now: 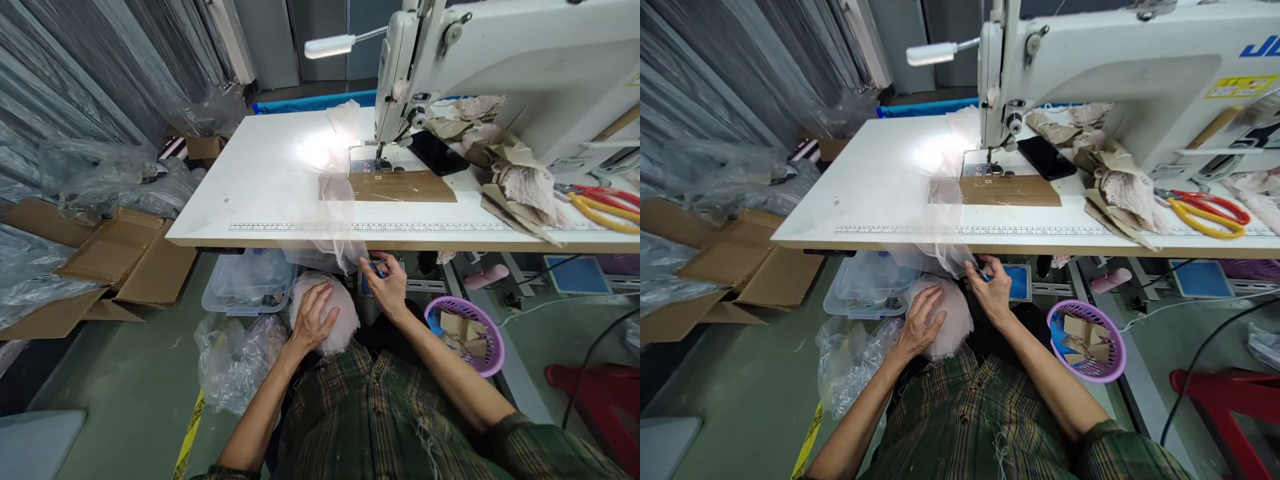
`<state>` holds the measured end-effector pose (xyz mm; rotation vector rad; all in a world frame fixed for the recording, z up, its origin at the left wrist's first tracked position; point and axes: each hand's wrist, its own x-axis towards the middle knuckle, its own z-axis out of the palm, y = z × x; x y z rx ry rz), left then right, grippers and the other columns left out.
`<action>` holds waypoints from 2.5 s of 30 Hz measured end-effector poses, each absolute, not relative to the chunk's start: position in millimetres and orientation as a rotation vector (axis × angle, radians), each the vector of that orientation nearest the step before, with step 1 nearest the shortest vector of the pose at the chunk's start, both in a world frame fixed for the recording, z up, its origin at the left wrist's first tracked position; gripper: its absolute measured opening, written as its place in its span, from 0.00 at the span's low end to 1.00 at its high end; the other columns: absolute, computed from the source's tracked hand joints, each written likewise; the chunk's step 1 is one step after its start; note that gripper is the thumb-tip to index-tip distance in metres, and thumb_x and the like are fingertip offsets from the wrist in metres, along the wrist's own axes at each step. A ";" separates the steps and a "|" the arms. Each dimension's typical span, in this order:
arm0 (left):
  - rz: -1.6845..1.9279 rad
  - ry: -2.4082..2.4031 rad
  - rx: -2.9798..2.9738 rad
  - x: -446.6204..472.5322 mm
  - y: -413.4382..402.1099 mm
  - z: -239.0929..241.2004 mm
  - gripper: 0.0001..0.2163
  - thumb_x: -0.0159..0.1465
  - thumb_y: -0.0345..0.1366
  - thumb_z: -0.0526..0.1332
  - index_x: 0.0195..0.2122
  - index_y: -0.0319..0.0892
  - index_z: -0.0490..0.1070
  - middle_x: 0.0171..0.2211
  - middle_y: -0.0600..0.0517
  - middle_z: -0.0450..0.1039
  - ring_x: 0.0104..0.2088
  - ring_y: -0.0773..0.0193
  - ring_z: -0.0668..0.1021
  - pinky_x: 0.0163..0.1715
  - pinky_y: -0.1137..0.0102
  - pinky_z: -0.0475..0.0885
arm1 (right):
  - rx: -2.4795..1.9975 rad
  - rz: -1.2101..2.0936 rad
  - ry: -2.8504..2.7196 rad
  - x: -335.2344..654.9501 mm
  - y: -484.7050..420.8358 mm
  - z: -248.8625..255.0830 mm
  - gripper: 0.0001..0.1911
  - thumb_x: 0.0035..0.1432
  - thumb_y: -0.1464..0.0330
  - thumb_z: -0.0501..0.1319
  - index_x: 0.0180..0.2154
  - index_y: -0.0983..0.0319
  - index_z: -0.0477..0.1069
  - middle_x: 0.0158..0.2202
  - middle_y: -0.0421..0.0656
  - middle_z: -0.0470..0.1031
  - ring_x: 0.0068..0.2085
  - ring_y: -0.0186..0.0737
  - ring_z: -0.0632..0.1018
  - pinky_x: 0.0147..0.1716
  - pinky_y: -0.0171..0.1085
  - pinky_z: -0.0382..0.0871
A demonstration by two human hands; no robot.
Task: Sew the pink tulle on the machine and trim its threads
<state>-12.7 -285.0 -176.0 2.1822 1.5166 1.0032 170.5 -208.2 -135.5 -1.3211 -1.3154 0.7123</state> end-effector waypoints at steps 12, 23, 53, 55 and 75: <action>1.637 1.456 2.289 -6.0 -286.9 -89.8 0.12 0.65 0.28 0.59 0.49 0.41 0.72 0.47 0.44 0.77 0.48 0.58 0.79 0.47 0.61 0.75 | -0.808 1.160 -1.737 178.7 -259.1 -108.0 0.09 0.59 0.64 0.63 0.30 0.63 0.75 0.20 0.38 0.69 0.20 0.30 0.65 0.20 0.31 0.57; 1.050 0.984 1.555 -11.7 -294.0 -104.2 0.26 0.68 0.54 0.49 0.44 0.38 0.78 0.42 0.41 0.80 0.45 0.52 0.79 0.50 0.58 0.70 | -0.393 1.545 -1.937 177.5 -304.2 -103.8 0.06 0.50 0.76 0.61 0.32 0.64 0.75 0.23 0.36 0.72 0.21 0.26 0.67 0.22 0.26 0.60; 1.091 1.252 1.385 -19.3 -301.2 -97.8 0.10 0.62 0.42 0.63 0.34 0.41 0.79 0.35 0.49 0.81 0.39 0.59 0.81 0.41 0.69 0.74 | -1.066 1.272 -1.958 164.9 -261.6 -101.9 0.28 0.68 0.49 0.45 0.30 0.61 0.70 0.22 0.39 0.67 0.24 0.35 0.67 0.26 0.35 0.55; 1.090 1.252 1.367 -19.1 -301.2 -98.5 0.11 0.62 0.43 0.63 0.34 0.40 0.79 0.34 0.48 0.81 0.38 0.59 0.81 0.42 0.68 0.73 | -1.057 1.301 -1.968 167.4 -264.3 -103.4 0.28 0.69 0.49 0.44 0.33 0.61 0.71 0.22 0.38 0.67 0.24 0.35 0.67 0.26 0.35 0.55; 0.656 1.233 1.419 -31.8 -293.8 -107.1 0.15 0.62 0.48 0.62 0.32 0.39 0.72 0.25 0.55 0.71 0.26 0.68 0.72 0.27 0.74 0.66 | -0.938 1.604 -1.849 176.5 -278.8 -151.8 0.19 0.62 0.52 0.58 0.31 0.61 0.65 0.27 0.37 0.65 0.28 0.33 0.66 0.27 0.32 0.61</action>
